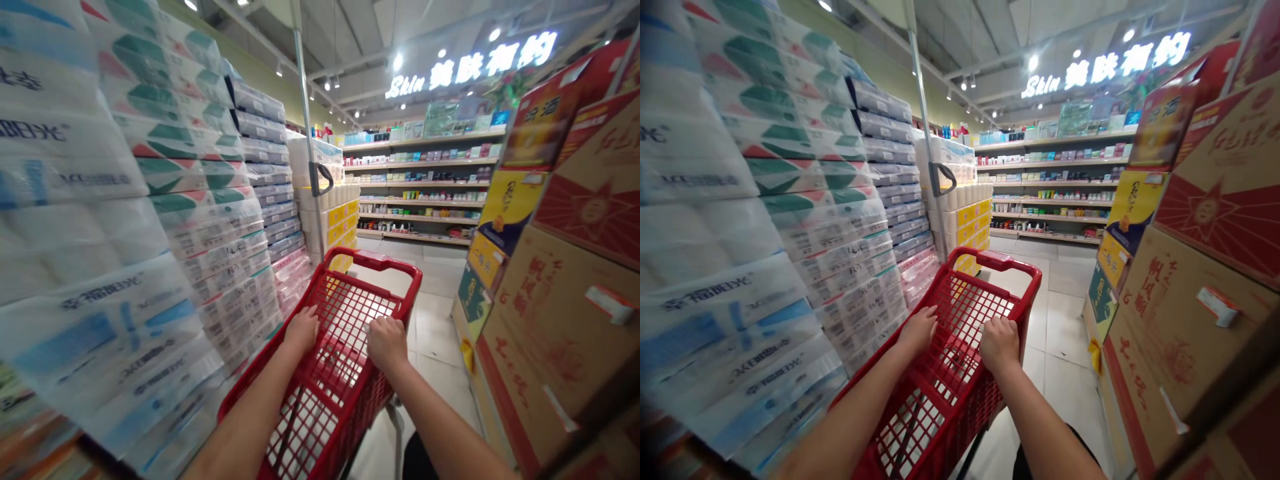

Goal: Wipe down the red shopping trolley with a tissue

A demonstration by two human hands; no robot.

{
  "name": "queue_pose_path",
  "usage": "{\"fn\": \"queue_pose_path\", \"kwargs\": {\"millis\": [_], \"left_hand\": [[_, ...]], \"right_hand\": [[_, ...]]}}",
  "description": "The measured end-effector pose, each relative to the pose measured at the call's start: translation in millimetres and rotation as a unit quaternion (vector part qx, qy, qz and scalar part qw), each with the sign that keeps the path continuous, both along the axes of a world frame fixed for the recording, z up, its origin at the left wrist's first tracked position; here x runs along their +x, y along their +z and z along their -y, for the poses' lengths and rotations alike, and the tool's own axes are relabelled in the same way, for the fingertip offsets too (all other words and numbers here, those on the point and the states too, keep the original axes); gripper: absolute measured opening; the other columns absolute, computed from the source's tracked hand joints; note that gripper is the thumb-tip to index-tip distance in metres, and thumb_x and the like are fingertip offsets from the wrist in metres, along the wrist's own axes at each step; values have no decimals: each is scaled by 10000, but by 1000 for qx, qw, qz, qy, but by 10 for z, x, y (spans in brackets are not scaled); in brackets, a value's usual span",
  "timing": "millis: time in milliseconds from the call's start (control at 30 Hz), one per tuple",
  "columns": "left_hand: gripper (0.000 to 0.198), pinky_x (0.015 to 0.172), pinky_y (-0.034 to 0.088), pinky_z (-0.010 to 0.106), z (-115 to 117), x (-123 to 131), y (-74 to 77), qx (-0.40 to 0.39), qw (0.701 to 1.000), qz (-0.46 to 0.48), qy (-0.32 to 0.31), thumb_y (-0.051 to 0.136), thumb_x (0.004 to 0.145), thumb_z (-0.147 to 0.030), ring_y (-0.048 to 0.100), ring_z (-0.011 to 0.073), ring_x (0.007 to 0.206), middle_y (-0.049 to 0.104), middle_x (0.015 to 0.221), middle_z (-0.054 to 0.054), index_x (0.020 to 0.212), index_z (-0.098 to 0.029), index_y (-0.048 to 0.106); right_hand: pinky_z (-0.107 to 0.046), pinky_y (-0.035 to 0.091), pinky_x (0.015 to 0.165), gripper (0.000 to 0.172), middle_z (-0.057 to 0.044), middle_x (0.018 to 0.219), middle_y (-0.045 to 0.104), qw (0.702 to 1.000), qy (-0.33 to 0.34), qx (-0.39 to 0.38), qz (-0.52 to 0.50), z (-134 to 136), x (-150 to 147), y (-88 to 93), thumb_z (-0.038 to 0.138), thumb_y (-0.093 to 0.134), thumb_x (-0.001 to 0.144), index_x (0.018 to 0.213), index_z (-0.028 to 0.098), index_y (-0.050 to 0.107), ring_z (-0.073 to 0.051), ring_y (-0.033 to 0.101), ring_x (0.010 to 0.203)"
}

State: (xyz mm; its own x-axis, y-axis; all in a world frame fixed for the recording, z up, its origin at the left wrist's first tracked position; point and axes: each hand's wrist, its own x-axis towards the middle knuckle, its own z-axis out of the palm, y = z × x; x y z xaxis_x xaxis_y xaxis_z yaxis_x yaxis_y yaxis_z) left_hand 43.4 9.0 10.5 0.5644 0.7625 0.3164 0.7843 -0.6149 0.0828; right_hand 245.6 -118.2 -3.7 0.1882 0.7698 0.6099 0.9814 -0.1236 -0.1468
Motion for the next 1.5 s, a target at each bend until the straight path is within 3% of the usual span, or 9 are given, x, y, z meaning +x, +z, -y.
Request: {"fn": "queue_pose_path", "kwargs": {"millis": [100,233,333,433,633,933,1100,1267,1500], "left_hand": [[443,1073,376,375,549,214,-34,-37,998,47,32,352,955,-299,461,241,1315,457,1464,141,1313,-130,551],[532,999,433,386,1326,411,-327,-92,995,22,-19,347,956,-408,499,250,1278,486,1446,110,1451,-216,379],[491,932,461,404,1568,397,-519,-87,995,-35,16,356,949,-304,566,277,1167,545,1367,153,1423,-186,405],[448,903,461,366,1501,280,-551,-63,995,-65,33,324,921,-135,600,242,1070,619,1223,137,1336,-194,482],[414,896,429,331,1208,68,-476,-56,997,-56,14,329,903,-85,600,208,1022,651,1127,79,1236,-221,534],[367,889,364,359,939,-96,-460,-15,999,-36,27,327,931,-146,570,215,1026,657,1129,74,1185,-235,575],[330,849,349,352,849,-199,-416,-10,999,-16,48,303,961,-197,568,206,965,670,1017,50,1059,-241,615],[311,941,340,351,750,-287,-518,11,999,39,36,337,955,-194,552,192,1012,661,1036,26,1060,-269,620],[301,1121,233,393,742,-368,-598,25,997,77,10,386,961,-248,474,185,1195,596,1270,8,1184,-297,582]], "right_hand": [[-369,295,786,249,-82,768,652,1000,1,-8,-4,28,-46,-1,204,502,906,719,175,664,-215,552,794],[-345,309,784,213,-59,815,661,999,37,-15,-5,72,-62,-6,225,533,899,739,179,666,-202,561,815],[-315,327,807,159,-34,876,658,993,114,-21,22,152,67,31,194,531,896,839,198,680,-184,554,863],[-309,340,865,215,-31,989,653,984,166,-19,59,237,352,126,159,544,879,1045,224,664,-189,541,946],[-335,352,916,302,-72,1079,649,992,105,0,73,355,809,292,168,553,883,1175,197,626,-220,546,1015],[-339,334,961,413,-85,1268,586,977,185,-37,103,498,246,165,199,560,898,1305,261,533,-220,524,1163],[-369,322,971,404,-73,1219,615,963,216,-103,124,565,310,384,156,561,866,1258,254,561,-232,545,1108],[-355,376,918,331,-66,1184,646,970,193,-127,78,701,438,572,219,552,901,1225,271,601,-230,582,1047],[-358,429,957,409,-87,1253,623,972,201,-33,118,669,163,227,107,480,917,1295,233,572,-228,563,1140]]}}
